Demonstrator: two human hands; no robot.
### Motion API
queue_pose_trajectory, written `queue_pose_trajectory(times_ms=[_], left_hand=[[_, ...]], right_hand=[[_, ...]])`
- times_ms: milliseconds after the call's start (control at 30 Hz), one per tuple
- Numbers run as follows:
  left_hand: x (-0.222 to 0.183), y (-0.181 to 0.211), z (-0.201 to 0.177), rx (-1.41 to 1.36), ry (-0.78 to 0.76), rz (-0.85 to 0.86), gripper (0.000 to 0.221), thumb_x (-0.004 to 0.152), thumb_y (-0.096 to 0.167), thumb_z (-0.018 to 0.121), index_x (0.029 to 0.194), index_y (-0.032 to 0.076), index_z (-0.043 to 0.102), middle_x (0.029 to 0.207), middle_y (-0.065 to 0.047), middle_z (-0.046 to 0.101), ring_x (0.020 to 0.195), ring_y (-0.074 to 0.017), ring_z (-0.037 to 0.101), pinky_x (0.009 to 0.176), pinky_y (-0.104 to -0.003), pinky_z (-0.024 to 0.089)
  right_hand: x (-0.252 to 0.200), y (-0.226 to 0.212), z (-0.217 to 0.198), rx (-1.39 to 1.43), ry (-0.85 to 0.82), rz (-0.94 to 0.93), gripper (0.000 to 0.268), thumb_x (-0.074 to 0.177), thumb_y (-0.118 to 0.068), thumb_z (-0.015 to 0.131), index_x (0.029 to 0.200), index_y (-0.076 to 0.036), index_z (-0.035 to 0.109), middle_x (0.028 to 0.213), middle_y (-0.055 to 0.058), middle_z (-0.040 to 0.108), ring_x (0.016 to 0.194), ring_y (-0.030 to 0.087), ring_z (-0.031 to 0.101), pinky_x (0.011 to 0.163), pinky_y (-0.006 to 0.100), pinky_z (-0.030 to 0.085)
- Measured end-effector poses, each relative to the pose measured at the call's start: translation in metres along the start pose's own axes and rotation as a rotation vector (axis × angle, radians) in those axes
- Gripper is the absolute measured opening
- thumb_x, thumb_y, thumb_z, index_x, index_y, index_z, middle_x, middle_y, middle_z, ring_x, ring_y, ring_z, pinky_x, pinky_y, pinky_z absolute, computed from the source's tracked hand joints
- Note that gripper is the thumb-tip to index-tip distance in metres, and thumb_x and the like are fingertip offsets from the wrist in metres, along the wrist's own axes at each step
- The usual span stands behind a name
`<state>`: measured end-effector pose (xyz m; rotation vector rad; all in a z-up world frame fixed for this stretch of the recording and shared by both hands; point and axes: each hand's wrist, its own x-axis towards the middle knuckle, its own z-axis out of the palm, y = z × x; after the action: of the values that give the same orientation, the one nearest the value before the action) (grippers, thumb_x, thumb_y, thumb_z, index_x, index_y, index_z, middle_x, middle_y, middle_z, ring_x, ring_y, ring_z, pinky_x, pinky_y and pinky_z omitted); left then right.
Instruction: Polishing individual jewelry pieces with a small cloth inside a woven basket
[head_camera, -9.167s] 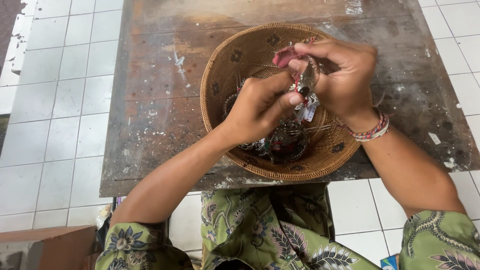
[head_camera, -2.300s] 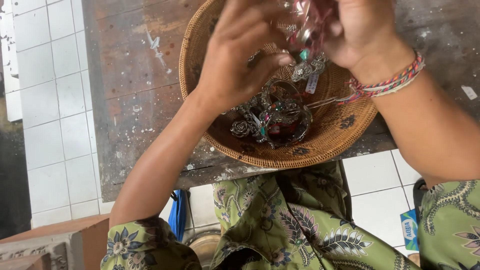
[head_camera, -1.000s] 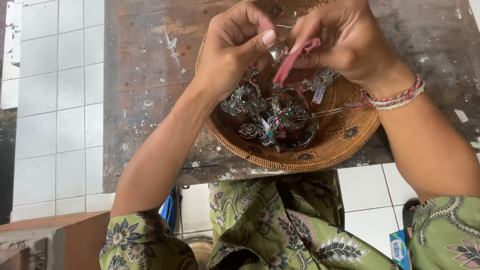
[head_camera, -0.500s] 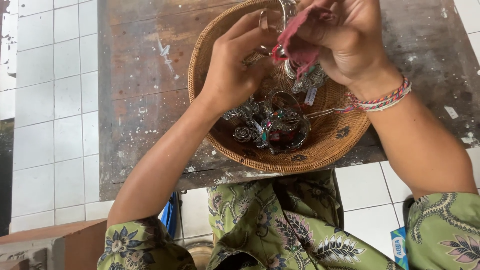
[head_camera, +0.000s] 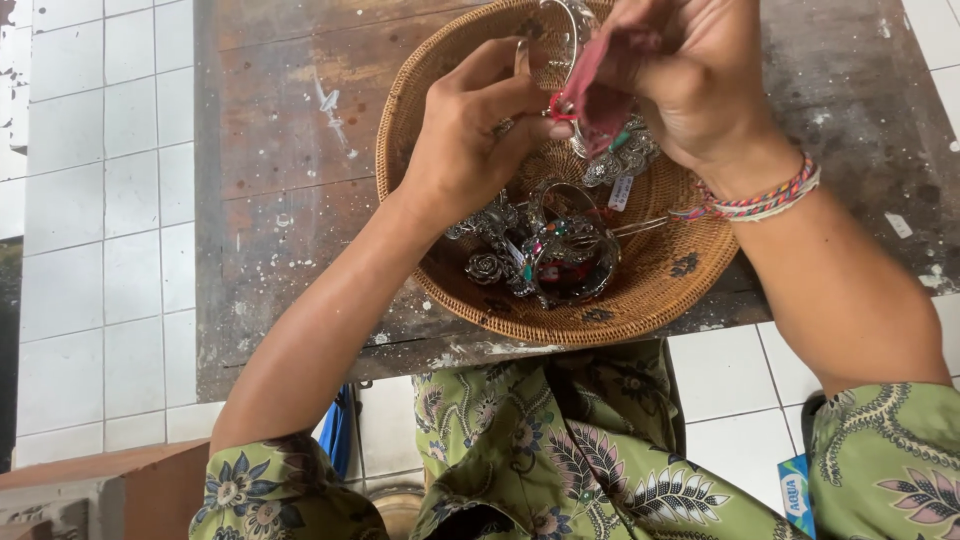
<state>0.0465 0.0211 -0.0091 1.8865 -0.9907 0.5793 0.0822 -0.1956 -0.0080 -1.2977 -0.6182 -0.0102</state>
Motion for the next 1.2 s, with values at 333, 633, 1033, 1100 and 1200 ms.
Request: queue_pose_trajectory(times_ms=[333, 633, 1033, 1100, 1200], left_hand=[[-0.003, -0.006, 0.006, 0.033, -0.032, -0.019, 0.035, 0.098, 0.017, 0.076, 0.080, 0.000, 0.051, 0.089, -0.007, 0.050, 0.073, -0.0204, 0.049, 0.060, -0.034, 0.042], [-0.002, -0.002, 0.002, 0.030, -0.066, -0.045, 0.011, 0.099, 0.006, 0.074, 0.099, -0.004, 0.068, 0.094, -0.010, 0.056, 0.074, -0.0220, 0.054, 0.057, -0.035, 0.046], [-0.003, 0.006, 0.009, 0.094, -0.143, 0.038, 0.017, 0.100, 0.012, 0.074, 0.098, 0.001, 0.062, 0.097, -0.013, 0.052, 0.074, -0.0262, 0.058, 0.056, -0.041, 0.048], [-0.003, 0.006, 0.006, 0.081, -0.133, 0.023, 0.018, 0.102, 0.013, 0.072, 0.095, 0.000, 0.061, 0.097, -0.013, 0.051, 0.076, -0.0257, 0.056, 0.058, -0.040, 0.047], [-0.005, 0.003, 0.003, 0.055, -0.122, -0.016, 0.009, 0.096, 0.002, 0.067, 0.091, -0.001, 0.059, 0.095, -0.013, 0.051, 0.078, -0.0273, 0.055, 0.061, -0.040, 0.045]], right_hand=[[-0.002, -0.009, 0.012, -0.172, 0.055, -0.035, 0.029, 0.099, -0.013, 0.084, 0.083, -0.001, 0.063, 0.078, 0.010, 0.067, 0.063, 0.018, 0.064, 0.056, 0.030, 0.054], [0.000, -0.024, 0.016, -0.053, -0.124, 0.006, 0.031, 0.090, -0.017, 0.083, 0.086, 0.004, 0.061, 0.085, 0.018, 0.064, 0.068, 0.029, 0.073, 0.047, 0.028, 0.058], [-0.002, -0.011, 0.014, -0.095, 0.143, -0.058, 0.028, 0.104, -0.027, 0.077, 0.091, -0.008, 0.061, 0.074, 0.002, 0.060, 0.047, 0.009, 0.045, 0.040, 0.026, 0.029], [0.000, -0.010, 0.009, -0.060, 0.100, -0.016, 0.030, 0.099, -0.028, 0.079, 0.090, -0.005, 0.063, 0.076, 0.005, 0.063, 0.046, 0.011, 0.049, 0.038, 0.024, 0.032], [0.001, -0.001, -0.001, 0.015, 0.039, 0.072, 0.026, 0.092, -0.023, 0.082, 0.092, -0.003, 0.065, 0.083, 0.009, 0.068, 0.054, 0.014, 0.056, 0.044, 0.023, 0.039]])
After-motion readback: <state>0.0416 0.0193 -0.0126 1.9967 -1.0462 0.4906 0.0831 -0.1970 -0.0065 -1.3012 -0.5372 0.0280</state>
